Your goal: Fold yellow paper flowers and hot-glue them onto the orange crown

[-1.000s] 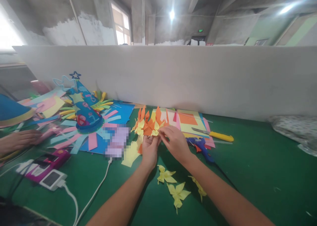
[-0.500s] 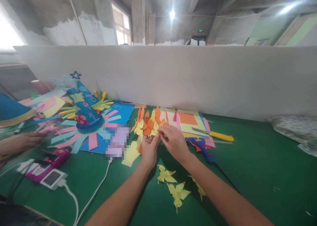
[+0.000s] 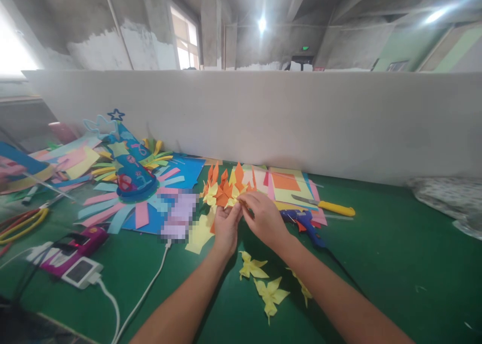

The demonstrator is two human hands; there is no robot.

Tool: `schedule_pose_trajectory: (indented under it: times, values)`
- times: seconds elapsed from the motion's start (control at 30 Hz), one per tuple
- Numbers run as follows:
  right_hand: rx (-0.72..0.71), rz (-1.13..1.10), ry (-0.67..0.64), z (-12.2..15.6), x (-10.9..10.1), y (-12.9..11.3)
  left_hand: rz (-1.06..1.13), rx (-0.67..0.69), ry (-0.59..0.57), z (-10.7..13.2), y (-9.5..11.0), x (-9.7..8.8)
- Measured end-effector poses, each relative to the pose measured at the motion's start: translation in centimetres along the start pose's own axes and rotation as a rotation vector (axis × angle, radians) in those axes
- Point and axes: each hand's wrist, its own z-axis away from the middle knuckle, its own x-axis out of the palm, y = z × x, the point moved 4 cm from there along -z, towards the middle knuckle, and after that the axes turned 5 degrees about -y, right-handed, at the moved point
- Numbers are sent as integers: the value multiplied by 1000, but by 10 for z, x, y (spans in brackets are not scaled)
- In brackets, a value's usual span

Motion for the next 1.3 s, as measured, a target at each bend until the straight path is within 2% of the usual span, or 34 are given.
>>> schedule_pose_trajectory:
  times: [0.23,0.43,0.63,0.8,0.9,1.0,1.13,1.3]
  values:
    - [-8,-15,-29,3,-2,-9,-26,22,60,-3,0,-6]
    - [-9,-39,-21,15,-23,-15,-17,10,87,-4,2,-7]
    - [96,42,7,61,-51,5,19,-4,73,-7,2,-10]
    - [211,109,46,104,-63,25,37,-23,49,-10,5,-11]
    - [285,78,27,121,-57,35,37,-38,22,-9,6,-9]
    - [342,16,-47,130,-43,43,32,-59,8,-8,6,-7]
    - [391,-37,-108,134,-29,48,26,-71,5,-8,5,-7]
    - [439,-67,-137,135,-24,52,22,-69,3,-9,3,-9]
